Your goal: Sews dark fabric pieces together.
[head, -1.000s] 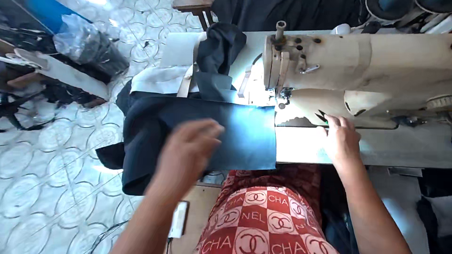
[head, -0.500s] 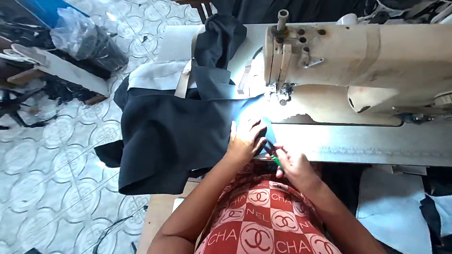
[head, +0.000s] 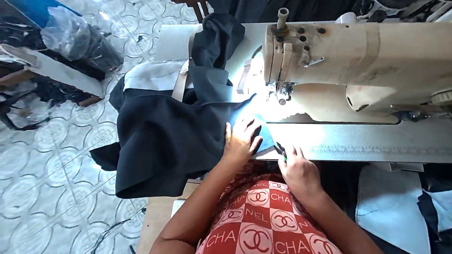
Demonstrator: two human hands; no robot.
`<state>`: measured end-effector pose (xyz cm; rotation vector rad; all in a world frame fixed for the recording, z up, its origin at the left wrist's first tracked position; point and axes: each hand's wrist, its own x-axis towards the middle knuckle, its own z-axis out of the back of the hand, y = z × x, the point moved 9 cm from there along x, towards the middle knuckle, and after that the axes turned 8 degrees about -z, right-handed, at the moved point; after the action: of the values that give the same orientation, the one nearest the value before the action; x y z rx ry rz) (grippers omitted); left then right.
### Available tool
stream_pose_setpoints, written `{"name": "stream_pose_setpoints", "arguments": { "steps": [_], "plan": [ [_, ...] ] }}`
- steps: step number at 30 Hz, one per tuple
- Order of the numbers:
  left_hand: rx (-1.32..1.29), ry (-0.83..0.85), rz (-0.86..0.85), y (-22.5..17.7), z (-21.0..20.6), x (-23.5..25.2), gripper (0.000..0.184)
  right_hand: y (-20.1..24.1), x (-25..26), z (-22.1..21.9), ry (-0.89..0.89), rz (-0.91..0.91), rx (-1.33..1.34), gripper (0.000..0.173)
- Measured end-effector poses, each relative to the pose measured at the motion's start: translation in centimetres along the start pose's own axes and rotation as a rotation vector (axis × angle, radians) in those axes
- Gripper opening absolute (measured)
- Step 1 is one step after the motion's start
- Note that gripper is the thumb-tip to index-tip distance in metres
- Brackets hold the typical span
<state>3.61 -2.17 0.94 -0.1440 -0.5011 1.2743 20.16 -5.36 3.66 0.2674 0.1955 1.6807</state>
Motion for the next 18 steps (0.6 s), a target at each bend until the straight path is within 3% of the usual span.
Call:
{"name": "stream_pose_setpoints", "arguments": {
  "steps": [6,11,18],
  "plan": [
    [0.011,0.018,0.013,0.1,-0.1,-0.1,0.04,0.6,0.9,-0.8,-0.112,0.063,-0.068,0.024],
    [-0.059,0.052,-0.015,-0.3,-0.3,-0.5,0.05,-1.8,0.9,0.4,-0.009,-0.062,0.01,0.032],
    [-0.136,0.058,-0.124,-2.7,-0.7,-2.4,0.043,-0.1,1.5,-0.8,-0.081,-0.002,0.031,0.028]
  ]
}}
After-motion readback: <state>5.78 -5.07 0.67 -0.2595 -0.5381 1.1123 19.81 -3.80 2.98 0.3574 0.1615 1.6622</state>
